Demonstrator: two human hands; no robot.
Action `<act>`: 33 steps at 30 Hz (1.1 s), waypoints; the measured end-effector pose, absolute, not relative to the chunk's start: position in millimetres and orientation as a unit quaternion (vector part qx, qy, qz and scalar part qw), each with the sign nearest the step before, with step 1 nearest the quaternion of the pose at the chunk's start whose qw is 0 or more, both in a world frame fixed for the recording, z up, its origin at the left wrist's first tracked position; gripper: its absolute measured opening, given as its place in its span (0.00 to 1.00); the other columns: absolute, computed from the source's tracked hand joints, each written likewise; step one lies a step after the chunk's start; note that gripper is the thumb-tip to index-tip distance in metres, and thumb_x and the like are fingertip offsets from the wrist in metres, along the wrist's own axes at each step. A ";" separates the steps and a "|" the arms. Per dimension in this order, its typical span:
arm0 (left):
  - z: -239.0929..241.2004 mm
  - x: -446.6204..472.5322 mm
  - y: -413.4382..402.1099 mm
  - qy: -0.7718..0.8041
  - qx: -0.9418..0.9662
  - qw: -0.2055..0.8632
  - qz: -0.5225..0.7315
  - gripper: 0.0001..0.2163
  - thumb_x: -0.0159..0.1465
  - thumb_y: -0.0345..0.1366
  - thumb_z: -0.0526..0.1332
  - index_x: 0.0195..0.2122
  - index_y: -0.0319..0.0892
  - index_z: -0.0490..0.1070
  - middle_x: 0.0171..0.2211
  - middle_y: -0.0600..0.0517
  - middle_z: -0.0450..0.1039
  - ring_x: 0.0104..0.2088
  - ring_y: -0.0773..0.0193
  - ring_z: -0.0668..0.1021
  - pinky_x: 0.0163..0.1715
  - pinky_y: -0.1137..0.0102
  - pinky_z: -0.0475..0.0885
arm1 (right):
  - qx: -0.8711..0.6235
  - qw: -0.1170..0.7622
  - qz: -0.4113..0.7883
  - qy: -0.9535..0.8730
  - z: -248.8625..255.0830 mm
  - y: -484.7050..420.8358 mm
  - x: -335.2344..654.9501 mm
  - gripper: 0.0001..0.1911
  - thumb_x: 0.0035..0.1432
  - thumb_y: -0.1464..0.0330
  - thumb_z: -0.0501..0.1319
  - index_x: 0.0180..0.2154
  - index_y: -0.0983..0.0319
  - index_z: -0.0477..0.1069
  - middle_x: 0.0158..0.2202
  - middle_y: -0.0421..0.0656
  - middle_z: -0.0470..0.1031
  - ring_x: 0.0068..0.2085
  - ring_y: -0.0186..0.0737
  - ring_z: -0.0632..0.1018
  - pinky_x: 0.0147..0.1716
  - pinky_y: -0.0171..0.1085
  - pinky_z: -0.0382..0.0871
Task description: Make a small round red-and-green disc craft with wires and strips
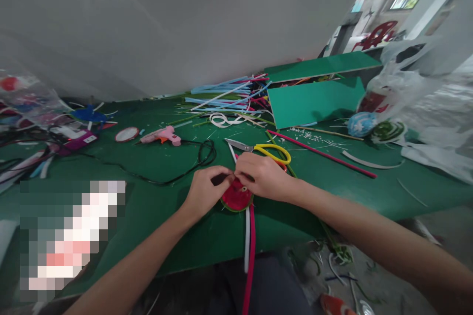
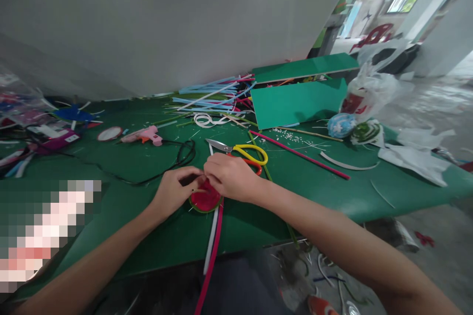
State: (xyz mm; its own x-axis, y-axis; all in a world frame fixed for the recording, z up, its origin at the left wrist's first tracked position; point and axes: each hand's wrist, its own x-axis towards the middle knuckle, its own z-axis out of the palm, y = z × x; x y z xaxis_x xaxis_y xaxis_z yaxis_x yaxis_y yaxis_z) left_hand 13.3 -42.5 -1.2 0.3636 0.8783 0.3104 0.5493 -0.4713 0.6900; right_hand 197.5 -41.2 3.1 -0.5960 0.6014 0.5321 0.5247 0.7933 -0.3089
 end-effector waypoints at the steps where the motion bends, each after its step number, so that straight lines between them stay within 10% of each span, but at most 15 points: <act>1: -0.9 13.3 -42.3 0.455 0.787 0.236 0.345 0.07 0.57 0.34 0.58 0.29 0.41 0.76 0.28 0.52 0.78 0.28 0.64 0.77 0.30 0.72 0.71 | -0.349 0.324 0.107 -0.873 5.0 -41.8 198.1 0.04 0.56 0.75 0.54 0.30 0.63 0.66 0.29 0.43 0.70 0.32 0.36 0.69 0.30 0.34 0.59; 6: 3.0 13.9 -43.1 0.453 0.780 0.222 0.371 0.08 0.59 0.37 0.58 0.29 0.42 0.75 0.29 0.52 0.78 0.28 0.64 0.77 0.30 0.72 0.70 | -0.423 0.293 0.258 -0.818 9.3 -42.4 199.7 0.03 0.53 0.71 0.59 0.28 0.63 0.66 0.22 0.37 0.67 0.24 0.30 0.66 0.24 0.31 0.55; 33: 7.0 12.1 -38.2 0.433 0.761 0.316 0.366 0.11 0.60 0.41 0.58 0.30 0.40 0.75 0.27 0.52 0.76 0.28 0.65 0.75 0.26 0.74 0.68 | -0.421 0.363 0.261 -0.789 4.6 -41.9 194.4 0.07 0.50 0.75 0.57 0.22 0.63 0.63 0.19 0.35 0.62 0.22 0.28 0.63 0.23 0.30 0.53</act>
State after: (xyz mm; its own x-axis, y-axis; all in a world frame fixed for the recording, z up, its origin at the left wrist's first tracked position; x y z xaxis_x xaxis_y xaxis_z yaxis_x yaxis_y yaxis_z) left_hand 12.1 -38.2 7.0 0.3571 0.8897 0.2845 0.4272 -0.4264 0.7973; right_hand 194.4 -41.9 4.6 -0.3810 0.8545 0.3531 0.4749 0.5085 -0.7182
